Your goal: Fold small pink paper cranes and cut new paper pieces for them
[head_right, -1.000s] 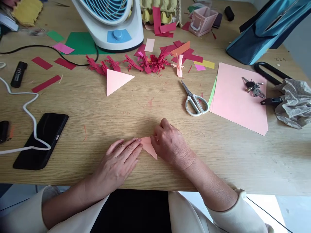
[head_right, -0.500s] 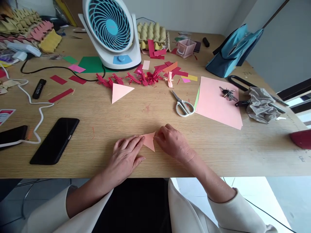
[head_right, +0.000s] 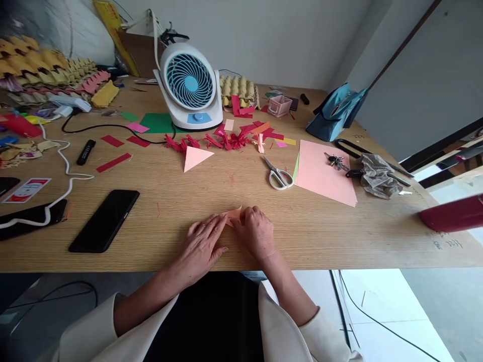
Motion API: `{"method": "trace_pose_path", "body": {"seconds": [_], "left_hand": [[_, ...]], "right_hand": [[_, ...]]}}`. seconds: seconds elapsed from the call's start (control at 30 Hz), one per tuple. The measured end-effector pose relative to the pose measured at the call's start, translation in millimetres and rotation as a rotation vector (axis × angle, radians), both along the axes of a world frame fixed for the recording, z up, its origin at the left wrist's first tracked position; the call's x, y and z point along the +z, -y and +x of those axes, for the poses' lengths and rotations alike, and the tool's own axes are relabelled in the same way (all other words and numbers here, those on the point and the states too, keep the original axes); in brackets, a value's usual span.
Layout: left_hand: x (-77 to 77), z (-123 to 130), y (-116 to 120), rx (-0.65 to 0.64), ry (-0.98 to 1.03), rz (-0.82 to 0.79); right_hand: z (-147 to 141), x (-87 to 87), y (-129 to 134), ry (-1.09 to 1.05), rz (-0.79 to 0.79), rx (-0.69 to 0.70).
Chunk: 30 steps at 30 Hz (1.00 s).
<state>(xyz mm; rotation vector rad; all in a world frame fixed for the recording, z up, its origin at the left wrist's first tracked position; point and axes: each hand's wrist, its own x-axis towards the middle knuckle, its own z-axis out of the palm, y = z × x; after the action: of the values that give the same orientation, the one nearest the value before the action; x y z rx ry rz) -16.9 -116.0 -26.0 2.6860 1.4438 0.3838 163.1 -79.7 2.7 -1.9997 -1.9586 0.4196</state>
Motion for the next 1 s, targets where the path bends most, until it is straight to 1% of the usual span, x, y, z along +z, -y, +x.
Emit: {"method": "trace_pose_path", "body": {"seconds": [0.13, 0.23, 0.3, 0.37, 0.43, 0.47, 0.5, 0.53, 0.57, 0.63, 0.77, 0.9, 1.0], "left_hand": [[-4.1, -2, 1, -0.001, 0.102, -0.025], [-1.2, -7, -4, -0.016, 0.287, -0.022], [6.9, -12, -14, 0.002, 0.426, -0.006], [20.0, -17, -30, 0.078, 0.477, -0.009], [35.0, -21, -48, 0.128, 0.512, -0.044], [41.9, -23, -57, 0.112, 0.542, -0.092], [47.6, -23, -66, 0.069, 0.572, -0.179], [52.1, -23, -74, 0.012, 0.576, -0.308], [55.1, -23, -81, -0.005, 0.587, -0.381], [57.3, -20, -91, -0.012, 0.629, -0.483], [56.6, -10, -104, 0.033, 0.762, -0.563], [60.6, -3, -121, 0.031, 0.851, -0.586], [60.9, -1, -135, 0.023, 0.864, -0.564]], "right_hand": [[-2, -6.4, -4, -0.11, -0.01, -0.028], [3, -10.4, -8, -0.276, 0.002, 0.005], [7, -7.7, -11, -0.418, -0.011, 0.055], [9, 0.4, -15, -0.533, -0.04, 0.109], [10, 12.2, -19, -0.588, -0.061, 0.161], [9, 18.4, -21, -0.602, -0.064, 0.184], [9, 24.1, -23, -0.614, -0.07, 0.202], [9, 28.9, -25, -0.631, -0.08, 0.217], [9, 32.6, -27, -0.651, -0.095, 0.229], [10, 37.0, -33, -0.711, -0.128, 0.244], [14, 38.1, -53, -0.824, -0.156, 0.269], [19, 36.2, -78, -0.84, -0.143, 0.306], [20, 31.3, -92, -0.803, -0.131, 0.3]]}}
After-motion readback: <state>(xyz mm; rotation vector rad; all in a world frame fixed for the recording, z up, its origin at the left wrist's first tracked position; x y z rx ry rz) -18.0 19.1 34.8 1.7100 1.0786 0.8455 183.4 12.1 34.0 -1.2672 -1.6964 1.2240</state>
